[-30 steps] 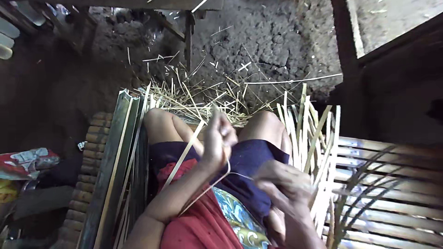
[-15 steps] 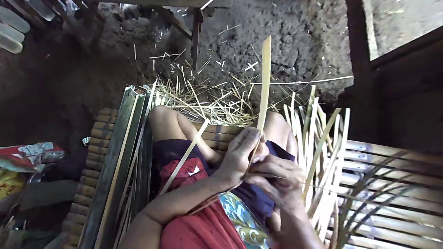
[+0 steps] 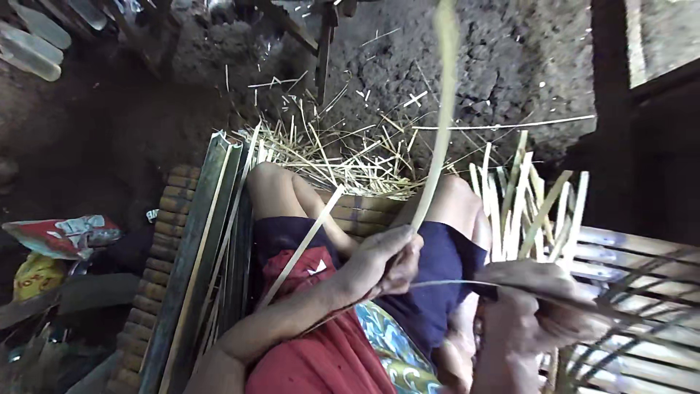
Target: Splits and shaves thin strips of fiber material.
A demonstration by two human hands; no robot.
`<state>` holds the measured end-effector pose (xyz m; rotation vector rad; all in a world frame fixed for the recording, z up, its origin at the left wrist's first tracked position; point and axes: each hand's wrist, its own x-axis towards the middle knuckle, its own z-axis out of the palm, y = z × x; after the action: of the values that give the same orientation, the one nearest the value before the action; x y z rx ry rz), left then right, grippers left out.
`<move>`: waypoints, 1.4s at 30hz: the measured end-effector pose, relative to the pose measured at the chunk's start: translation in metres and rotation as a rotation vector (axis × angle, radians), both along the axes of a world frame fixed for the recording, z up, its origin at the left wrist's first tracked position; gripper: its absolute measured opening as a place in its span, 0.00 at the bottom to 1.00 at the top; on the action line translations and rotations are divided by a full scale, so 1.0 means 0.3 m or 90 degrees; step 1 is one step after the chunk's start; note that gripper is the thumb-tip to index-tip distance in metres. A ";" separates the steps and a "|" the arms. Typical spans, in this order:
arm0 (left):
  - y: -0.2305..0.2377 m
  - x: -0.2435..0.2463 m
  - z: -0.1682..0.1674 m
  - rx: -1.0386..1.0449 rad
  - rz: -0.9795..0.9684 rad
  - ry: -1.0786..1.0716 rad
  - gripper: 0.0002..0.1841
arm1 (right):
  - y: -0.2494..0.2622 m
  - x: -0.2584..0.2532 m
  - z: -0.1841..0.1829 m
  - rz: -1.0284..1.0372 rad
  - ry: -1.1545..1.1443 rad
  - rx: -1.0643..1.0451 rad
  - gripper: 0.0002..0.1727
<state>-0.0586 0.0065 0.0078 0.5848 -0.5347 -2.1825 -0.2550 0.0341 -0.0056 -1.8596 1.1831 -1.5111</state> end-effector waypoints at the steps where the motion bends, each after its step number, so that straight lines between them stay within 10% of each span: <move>1: -0.003 -0.006 0.008 -0.004 0.038 -0.013 0.22 | 0.000 0.029 0.005 0.062 0.026 0.008 0.12; 11: -0.241 0.146 -0.142 0.200 0.597 -0.060 0.20 | 0.185 0.047 0.011 0.239 0.193 -0.045 0.12; 17: 0.022 0.032 -0.049 0.095 0.064 0.054 0.23 | 0.038 0.031 -0.030 0.029 0.112 -0.038 0.15; 24: -0.060 0.033 -0.016 -0.006 0.293 -0.135 0.21 | 0.064 0.148 -0.035 0.204 0.179 -0.053 0.14; 28: -0.216 0.161 -0.123 0.157 0.597 -0.087 0.22 | 0.199 0.057 0.013 0.222 0.219 -0.092 0.08; 34: 0.047 0.063 -0.037 -0.068 0.021 0.008 0.17 | 0.090 0.039 0.002 0.037 0.165 -0.059 0.14; 42: 0.032 0.015 -0.043 0.116 0.356 -0.059 0.26 | 0.167 0.075 0.008 0.214 0.182 -0.029 0.09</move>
<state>-0.0542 0.0161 -0.0052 0.8255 -0.1852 -1.6837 -0.2326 0.0841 -0.0031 -2.2285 0.8958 -1.1253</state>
